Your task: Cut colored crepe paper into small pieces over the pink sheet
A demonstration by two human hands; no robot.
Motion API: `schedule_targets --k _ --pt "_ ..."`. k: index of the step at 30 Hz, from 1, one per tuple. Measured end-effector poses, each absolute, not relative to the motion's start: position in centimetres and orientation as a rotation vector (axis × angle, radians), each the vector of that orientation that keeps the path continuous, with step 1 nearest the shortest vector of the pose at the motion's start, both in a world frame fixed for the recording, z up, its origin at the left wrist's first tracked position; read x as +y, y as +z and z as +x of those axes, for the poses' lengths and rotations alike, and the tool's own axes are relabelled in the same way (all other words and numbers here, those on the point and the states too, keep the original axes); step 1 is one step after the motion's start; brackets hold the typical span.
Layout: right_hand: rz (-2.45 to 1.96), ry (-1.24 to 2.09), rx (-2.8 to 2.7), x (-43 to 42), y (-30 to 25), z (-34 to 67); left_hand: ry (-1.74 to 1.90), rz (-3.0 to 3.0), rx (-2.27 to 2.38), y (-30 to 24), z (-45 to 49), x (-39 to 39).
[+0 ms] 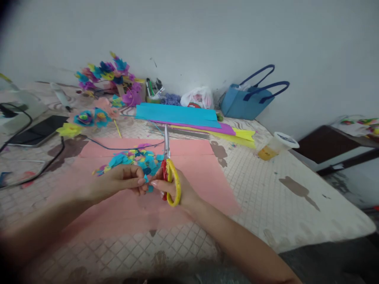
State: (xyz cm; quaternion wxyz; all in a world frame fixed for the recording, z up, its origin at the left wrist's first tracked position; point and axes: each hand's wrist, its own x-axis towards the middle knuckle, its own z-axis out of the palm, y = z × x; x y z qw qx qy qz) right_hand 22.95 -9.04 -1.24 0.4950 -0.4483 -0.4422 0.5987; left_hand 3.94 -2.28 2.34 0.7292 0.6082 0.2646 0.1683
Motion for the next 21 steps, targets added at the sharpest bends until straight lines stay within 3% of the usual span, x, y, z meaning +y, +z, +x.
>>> schedule_targets --k 16,21 --pt "-1.178 1.479 -1.039 -9.3 -0.1 22.4 0.335 1.415 0.570 2.1 4.3 -2.7" --pt "-1.205 1.432 -1.011 -9.2 0.0 22.3 0.507 1.620 0.650 1.9 4.4 -3.2"
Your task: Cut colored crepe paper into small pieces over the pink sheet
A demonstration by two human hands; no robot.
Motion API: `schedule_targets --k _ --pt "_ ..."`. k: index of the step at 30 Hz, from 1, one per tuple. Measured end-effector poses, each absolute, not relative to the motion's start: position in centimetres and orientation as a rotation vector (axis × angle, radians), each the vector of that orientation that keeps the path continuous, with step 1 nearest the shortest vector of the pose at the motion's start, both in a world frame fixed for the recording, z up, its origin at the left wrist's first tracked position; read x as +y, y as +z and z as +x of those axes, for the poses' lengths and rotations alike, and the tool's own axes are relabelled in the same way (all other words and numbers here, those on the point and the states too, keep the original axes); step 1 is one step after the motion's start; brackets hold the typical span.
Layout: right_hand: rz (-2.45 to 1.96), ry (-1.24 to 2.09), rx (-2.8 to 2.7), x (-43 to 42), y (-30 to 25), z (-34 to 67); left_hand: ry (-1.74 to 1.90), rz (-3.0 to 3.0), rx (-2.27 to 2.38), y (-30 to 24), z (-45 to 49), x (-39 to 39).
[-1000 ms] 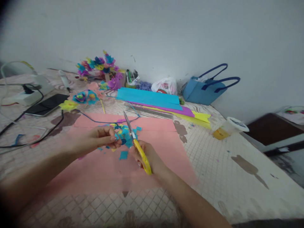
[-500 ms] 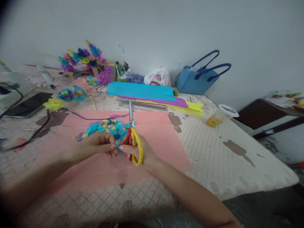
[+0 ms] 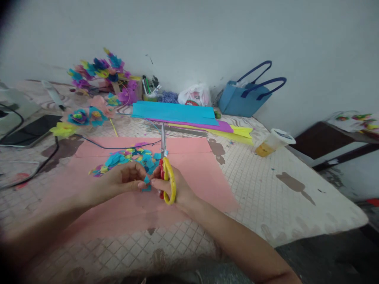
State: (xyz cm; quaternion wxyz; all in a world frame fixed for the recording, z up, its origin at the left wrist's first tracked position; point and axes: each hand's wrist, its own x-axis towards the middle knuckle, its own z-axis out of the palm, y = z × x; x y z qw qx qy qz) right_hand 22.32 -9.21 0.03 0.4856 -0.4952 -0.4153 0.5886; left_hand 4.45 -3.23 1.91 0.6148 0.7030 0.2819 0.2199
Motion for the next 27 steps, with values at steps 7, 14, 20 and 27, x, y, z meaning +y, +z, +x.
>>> schedule_targets --k 7,14,20,27 --pt "-1.323 1.299 -1.121 -9.9 1.8 22.0 0.876 2.248 0.772 1.1 4.5 -4.7" --pt "-1.359 1.254 -1.178 -10.2 2.5 21.9 0.816 2.080 0.671 0.9 4.5 -4.4" --pt "-1.347 1.267 -1.152 -10.1 2.1 22.0 0.717 1.510 0.718 1.6 5.0 -4.1" --pt "-1.244 1.366 -1.073 -9.7 1.0 22.3 0.633 1.171 0.748 1.6 4.9 -4.0"
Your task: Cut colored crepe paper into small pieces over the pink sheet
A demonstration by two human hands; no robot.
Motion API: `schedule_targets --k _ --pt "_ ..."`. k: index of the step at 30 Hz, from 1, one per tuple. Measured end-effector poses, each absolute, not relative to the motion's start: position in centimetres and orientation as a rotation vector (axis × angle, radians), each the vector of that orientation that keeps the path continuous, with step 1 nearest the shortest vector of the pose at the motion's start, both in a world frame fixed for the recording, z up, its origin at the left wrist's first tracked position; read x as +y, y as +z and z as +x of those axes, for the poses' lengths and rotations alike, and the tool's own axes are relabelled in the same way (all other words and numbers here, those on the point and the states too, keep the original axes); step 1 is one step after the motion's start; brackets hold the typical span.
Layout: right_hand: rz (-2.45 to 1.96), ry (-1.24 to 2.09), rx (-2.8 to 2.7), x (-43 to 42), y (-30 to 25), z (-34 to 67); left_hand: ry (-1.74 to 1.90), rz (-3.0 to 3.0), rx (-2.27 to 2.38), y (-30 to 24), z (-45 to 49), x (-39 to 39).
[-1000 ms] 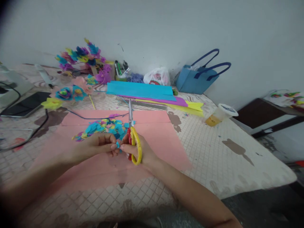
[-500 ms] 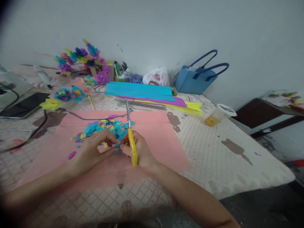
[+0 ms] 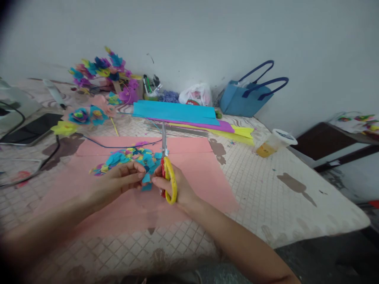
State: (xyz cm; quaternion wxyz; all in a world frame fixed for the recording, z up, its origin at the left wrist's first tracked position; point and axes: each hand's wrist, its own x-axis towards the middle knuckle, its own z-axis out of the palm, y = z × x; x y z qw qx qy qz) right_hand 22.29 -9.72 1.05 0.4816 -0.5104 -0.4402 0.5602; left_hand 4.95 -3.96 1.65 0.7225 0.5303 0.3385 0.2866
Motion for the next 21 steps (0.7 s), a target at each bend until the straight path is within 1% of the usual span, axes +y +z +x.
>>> schedule_targets --k 4,8,13,21 --pt "-1.204 1.338 -1.152 -9.8 1.0 22.4 0.707 1.359 0.774 1.7 4.9 -4.1" --pt "-1.334 1.326 -1.128 -10.0 1.4 22.0 0.763 1.504 0.751 1.7 4.9 -4.1" --pt "-1.382 1.307 -1.067 -10.0 1.8 21.7 0.712 1.435 0.799 2.2 5.1 -4.5" --pt "-1.272 1.262 -0.983 -9.8 0.6 21.8 0.612 1.449 0.795 1.4 5.4 -4.8"
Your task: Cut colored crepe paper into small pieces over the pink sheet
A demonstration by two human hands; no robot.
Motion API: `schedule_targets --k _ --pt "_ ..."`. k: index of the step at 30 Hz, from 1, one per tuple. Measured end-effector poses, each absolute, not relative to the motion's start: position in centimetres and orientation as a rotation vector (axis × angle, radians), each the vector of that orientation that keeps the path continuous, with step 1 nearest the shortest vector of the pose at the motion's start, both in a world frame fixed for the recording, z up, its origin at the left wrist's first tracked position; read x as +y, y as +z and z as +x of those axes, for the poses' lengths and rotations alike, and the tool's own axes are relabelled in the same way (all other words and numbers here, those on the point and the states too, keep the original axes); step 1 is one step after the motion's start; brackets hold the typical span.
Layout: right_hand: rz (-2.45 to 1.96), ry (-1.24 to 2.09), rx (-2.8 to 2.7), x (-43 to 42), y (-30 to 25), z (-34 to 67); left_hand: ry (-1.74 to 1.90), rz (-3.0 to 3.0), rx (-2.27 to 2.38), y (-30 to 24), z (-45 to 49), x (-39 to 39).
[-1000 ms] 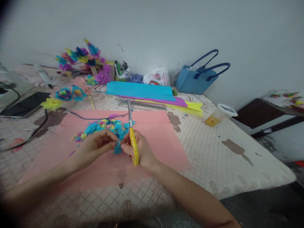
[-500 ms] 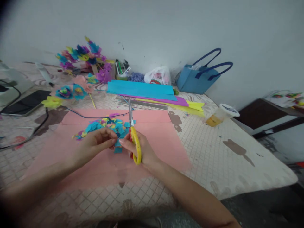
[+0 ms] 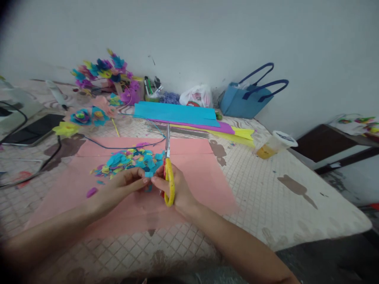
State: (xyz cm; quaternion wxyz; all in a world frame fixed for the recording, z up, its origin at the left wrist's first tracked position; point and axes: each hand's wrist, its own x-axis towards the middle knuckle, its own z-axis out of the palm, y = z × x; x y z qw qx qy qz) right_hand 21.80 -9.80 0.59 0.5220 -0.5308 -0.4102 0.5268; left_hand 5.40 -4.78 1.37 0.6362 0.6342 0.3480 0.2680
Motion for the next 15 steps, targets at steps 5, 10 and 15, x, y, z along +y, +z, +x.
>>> schedule_targets --k 5,10,15 --pt "-1.139 1.339 -1.083 -9.90 0.05 21.72 0.630 1.329 0.777 1.59 5.18 -4.33" --pt "-1.179 1.291 -1.005 -9.80 -0.07 21.83 0.565 1.365 0.772 1.98 5.01 -4.25" --pt "-1.221 1.284 -1.003 -9.74 -0.17 21.88 0.540 1.445 0.776 1.86 5.11 -4.37"
